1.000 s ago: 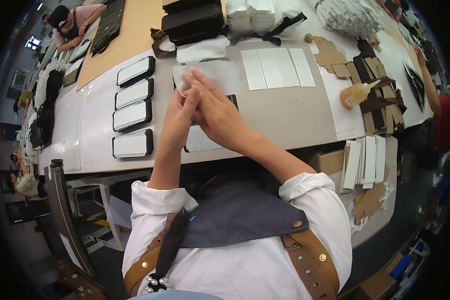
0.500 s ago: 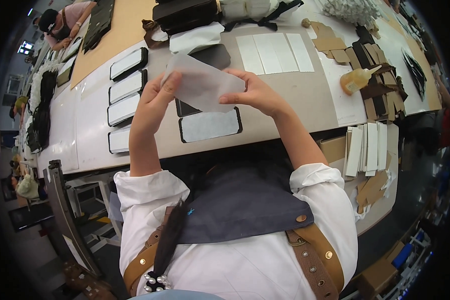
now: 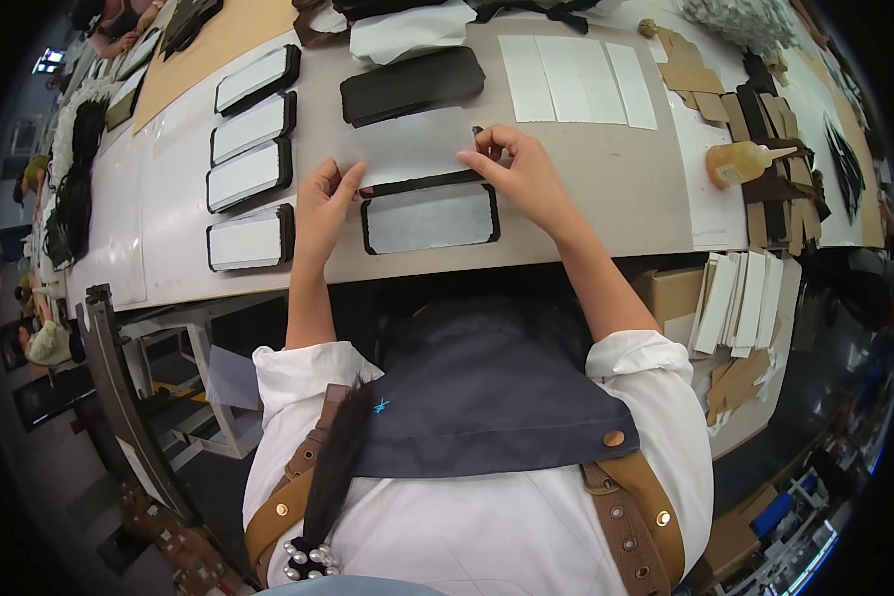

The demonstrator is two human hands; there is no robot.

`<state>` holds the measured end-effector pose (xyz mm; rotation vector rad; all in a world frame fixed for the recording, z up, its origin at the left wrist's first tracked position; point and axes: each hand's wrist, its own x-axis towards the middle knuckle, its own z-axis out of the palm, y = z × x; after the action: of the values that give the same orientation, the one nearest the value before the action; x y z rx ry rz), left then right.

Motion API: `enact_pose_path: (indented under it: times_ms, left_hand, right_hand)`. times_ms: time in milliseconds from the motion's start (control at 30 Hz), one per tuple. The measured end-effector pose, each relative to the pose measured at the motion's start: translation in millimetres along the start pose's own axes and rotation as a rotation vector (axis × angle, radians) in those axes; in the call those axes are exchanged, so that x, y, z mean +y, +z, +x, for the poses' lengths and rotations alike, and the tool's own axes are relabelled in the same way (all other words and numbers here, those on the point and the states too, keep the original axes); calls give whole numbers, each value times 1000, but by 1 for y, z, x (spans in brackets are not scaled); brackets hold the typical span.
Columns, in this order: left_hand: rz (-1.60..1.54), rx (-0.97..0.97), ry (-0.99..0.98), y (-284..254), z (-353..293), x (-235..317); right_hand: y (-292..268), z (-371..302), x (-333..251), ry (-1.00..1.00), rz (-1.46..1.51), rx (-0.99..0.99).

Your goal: Applying glue and lining material to leather pieces during production.

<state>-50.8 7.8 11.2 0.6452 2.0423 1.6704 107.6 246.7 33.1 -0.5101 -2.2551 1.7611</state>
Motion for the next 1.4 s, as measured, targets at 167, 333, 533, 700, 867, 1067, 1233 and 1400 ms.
enact_pose_path:
  times_ms: [167,333,533,700,867,1067,1233,1400]
  left_hand:
    - [195,82,-68,6,-8,-2]
    - [483,222,201,13,-10,-5]
    - [575,230,249,16,-10,-7]
    - [624,244,296,16,-9,-13]
    - [617,254,294,17,-10,-12]
    - [652,260,299,18,-10,-13]
    - [675,258,312,18,-9,-12]
    - [688,260,318,17,-9,-12]
  right_hand:
    - [6,-1,34,-193,-254,94]
    - [11,-5,38,-258,-378,224]
    - [11,-7,39,-297,-404,264]
    - [12,-8,38,-306,-474,257]
    - [13,-9,35,-312,-513,260]
    - [13,-9,35,-313,-523,273]
    - [14,-9,33,-314,-542,269]
    - [14,-9,29,-305,-595,245]
